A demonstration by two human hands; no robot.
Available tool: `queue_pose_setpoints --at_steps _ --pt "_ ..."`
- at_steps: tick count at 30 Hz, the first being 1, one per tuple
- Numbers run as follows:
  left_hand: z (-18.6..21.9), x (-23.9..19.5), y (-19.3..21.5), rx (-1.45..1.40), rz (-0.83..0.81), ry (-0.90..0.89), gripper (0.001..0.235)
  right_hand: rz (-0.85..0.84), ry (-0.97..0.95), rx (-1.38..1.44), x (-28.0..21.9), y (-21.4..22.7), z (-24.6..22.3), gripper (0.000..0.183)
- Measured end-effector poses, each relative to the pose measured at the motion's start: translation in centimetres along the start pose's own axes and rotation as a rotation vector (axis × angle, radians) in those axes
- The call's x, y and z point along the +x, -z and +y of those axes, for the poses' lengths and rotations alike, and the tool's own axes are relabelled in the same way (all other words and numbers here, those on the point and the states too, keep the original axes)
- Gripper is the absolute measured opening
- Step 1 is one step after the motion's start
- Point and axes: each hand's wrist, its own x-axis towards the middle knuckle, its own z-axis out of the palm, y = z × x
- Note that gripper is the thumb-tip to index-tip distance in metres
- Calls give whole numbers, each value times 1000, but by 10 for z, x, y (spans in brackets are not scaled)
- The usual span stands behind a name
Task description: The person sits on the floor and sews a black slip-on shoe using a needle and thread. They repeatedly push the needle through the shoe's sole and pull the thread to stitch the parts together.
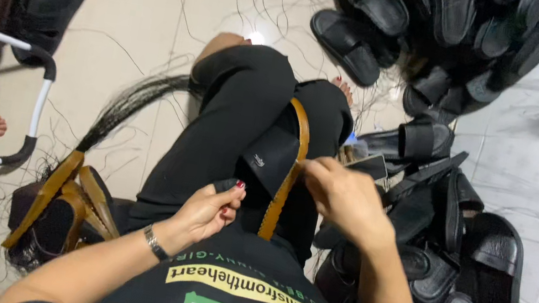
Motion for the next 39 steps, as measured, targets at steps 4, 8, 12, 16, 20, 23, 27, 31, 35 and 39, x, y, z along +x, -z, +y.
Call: queue_pose_setpoints --at_steps 4,8,12,16,20,23,27,31,35,39 --pt "-22 41 -13 -95 42 53 26 -224 25 77 29 28 12 14" --pt "-27 66 -21 -28 25 -65 24 -345 -4 59 47 43 4 16" --pt "-18 45 -10 427 27 -540 15 -197 68 -251 6 25 3 17" --pt "28 -24 -27 554 60 -638 11 -49 3 -341 -32 22 -3 28" --pt "39 -41 -15 532 120 -525 15 -10 -22 -273 -25 14 -5 27" --pt "36 -37 -12 490 84 -422 19 -46 -24 -179 -16 27 -8 26" --pt "26 -35 -13 442 140 -327 14 -42 57 -241 -19 17 -10 23" --pt "-25 8 23 310 104 -237 11 -62 149 -335 -8 -17 -20 21" --pt "-31 30 -1 214 71 -182 25 -205 194 -212 19 19 -11 21" --pt "-21 35 -27 107 -14 -296 21 -161 132 -184 19 17 -5 17"
